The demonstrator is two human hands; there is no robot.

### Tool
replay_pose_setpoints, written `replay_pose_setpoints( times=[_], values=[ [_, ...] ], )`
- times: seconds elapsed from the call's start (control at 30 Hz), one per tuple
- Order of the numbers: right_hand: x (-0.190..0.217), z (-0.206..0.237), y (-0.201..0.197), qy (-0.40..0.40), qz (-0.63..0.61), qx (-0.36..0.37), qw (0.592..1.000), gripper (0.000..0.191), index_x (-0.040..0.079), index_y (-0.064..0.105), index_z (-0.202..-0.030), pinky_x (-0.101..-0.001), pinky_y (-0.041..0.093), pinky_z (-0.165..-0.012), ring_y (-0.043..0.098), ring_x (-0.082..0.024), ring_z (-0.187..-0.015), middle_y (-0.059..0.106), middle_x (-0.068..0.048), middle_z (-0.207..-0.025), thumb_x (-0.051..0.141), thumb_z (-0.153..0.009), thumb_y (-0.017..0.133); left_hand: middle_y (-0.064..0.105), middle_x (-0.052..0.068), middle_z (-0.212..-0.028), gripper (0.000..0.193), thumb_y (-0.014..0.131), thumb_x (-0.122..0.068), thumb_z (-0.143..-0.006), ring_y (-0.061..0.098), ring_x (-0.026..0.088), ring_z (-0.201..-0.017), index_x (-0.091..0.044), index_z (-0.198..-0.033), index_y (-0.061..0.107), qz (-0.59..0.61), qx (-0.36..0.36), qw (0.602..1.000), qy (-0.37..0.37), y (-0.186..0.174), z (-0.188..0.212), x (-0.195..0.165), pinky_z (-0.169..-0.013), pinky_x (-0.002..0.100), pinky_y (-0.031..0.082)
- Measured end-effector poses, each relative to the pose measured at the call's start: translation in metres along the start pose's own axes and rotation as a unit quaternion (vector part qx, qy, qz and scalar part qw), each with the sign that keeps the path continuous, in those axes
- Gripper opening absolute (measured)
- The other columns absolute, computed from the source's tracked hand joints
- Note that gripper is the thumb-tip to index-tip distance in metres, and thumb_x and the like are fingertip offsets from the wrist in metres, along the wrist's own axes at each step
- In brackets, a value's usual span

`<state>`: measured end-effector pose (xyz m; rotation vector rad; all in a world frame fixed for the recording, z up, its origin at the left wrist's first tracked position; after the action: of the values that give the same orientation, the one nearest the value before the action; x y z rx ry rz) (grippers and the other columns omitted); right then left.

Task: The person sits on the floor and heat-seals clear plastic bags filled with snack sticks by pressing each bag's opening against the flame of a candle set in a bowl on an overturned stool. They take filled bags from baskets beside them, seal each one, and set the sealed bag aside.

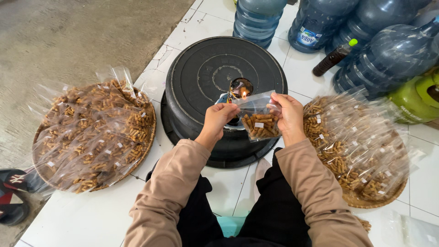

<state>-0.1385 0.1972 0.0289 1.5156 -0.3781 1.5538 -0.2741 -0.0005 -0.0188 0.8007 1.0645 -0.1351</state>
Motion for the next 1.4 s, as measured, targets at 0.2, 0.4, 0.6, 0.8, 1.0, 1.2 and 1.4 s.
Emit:
replay_pose_setpoints(
  times=[0.2, 0.4, 0.6, 0.8, 1.0, 1.2, 1.4],
  values=[
    [-0.005, 0.000, 0.004, 0.009, 0.000, 0.007, 1.000, 0.013, 0.002, 0.073, -0.092, -0.0245, 0.053, -0.053, 0.071, -0.016, -0.065, 0.073, -0.006, -0.083, 0.011, -0.087, 0.080, 0.076, 0.011, -0.088, 0.011, 0.072, -0.010, -0.092, 0.074, 0.016, -0.084, 0.001, -0.092, 0.070, 0.009, -0.003, 1.000, -0.005, -0.006, 0.003, -0.001, -0.083, 0.027, 0.059],
    [-0.011, 0.000, 0.009, 0.019, 0.001, 0.015, 1.000, 0.013, 0.003, 0.073, -0.091, -0.0245, 0.052, -0.052, 0.072, -0.016, -0.065, 0.073, -0.006, -0.083, 0.012, -0.086, 0.080, 0.075, 0.010, -0.093, 0.011, 0.069, -0.011, -0.093, 0.075, 0.015, -0.088, 0.000, -0.094, 0.067, 0.011, -0.009, 1.000, -0.024, -0.013, 0.007, -0.003, -0.086, 0.031, 0.062],
    [-0.018, 0.001, 0.017, 0.021, 0.001, 0.021, 1.000, 0.013, 0.003, 0.073, -0.091, -0.0252, 0.052, -0.052, 0.072, -0.017, -0.065, 0.073, -0.006, -0.082, 0.012, -0.086, 0.081, 0.076, 0.010, -0.096, 0.013, 0.067, -0.013, -0.094, 0.074, 0.016, -0.092, 0.000, -0.096, 0.067, -0.016, -0.026, 0.999, -0.024, -0.020, 0.013, -0.009, -0.089, 0.033, 0.060],
    [-0.024, 0.007, 0.027, 0.040, 0.007, 0.028, 0.999, 0.013, 0.004, 0.072, -0.090, -0.0252, 0.051, -0.054, 0.073, -0.017, -0.066, 0.072, -0.005, -0.081, 0.013, -0.086, 0.080, 0.075, 0.010, -0.097, 0.014, 0.067, -0.013, -0.093, 0.074, 0.018, -0.095, 0.000, -0.096, 0.067, -0.018, -0.036, 0.999, -0.021, -0.029, 0.022, -0.018, -0.090, 0.034, 0.060],
    [-0.025, 0.015, 0.038, 0.052, 0.013, 0.048, 0.997, 0.012, 0.004, 0.072, -0.089, -0.0259, 0.054, -0.056, 0.072, -0.016, -0.066, 0.073, -0.005, -0.081, 0.013, -0.087, 0.080, 0.075, 0.011, -0.095, 0.013, 0.066, -0.013, -0.093, 0.074, 0.018, -0.095, 0.000, -0.096, 0.067, -0.032, -0.047, 0.998, -0.028, -0.040, 0.031, -0.023, -0.090, 0.034, 0.060],
    [-0.030, 0.021, 0.049, 0.064, 0.012, 0.052, 0.997, 0.012, 0.003, 0.073, -0.090, -0.0251, 0.054, -0.054, 0.071, -0.016, -0.065, 0.072, -0.006, -0.081, 0.012, -0.087, 0.080, 0.075, 0.011, -0.094, 0.013, 0.065, -0.014, -0.094, 0.073, 0.018, -0.094, -0.001, -0.094, 0.067, -0.031, -0.051, 0.998, -0.019, -0.051, 0.038, -0.025, -0.089, 0.032, 0.060],
    [-0.042, 0.024, 0.056, 0.084, 0.005, 0.068, 0.994, 0.012, 0.003, 0.074, -0.094, -0.0250, 0.054, -0.054, 0.072, -0.016, -0.067, 0.071, -0.006, -0.084, 0.011, -0.087, 0.078, 0.075, 0.009, -0.093, 0.012, 0.065, -0.015, -0.095, 0.072, 0.014, -0.091, -0.003, -0.093, 0.067, -0.049, -0.072, 0.996, 0.008, -0.065, 0.047, -0.027, -0.085, 0.027, 0.057]
  ],
)
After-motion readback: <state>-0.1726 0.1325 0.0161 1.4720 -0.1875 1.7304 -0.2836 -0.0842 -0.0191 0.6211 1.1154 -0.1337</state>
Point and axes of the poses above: each hand's wrist, its own z-axis away from the middle knuckle, its own y-axis out of the palm, x = y × z, the point moved 3 cm from there along -z, towards the middle knuckle
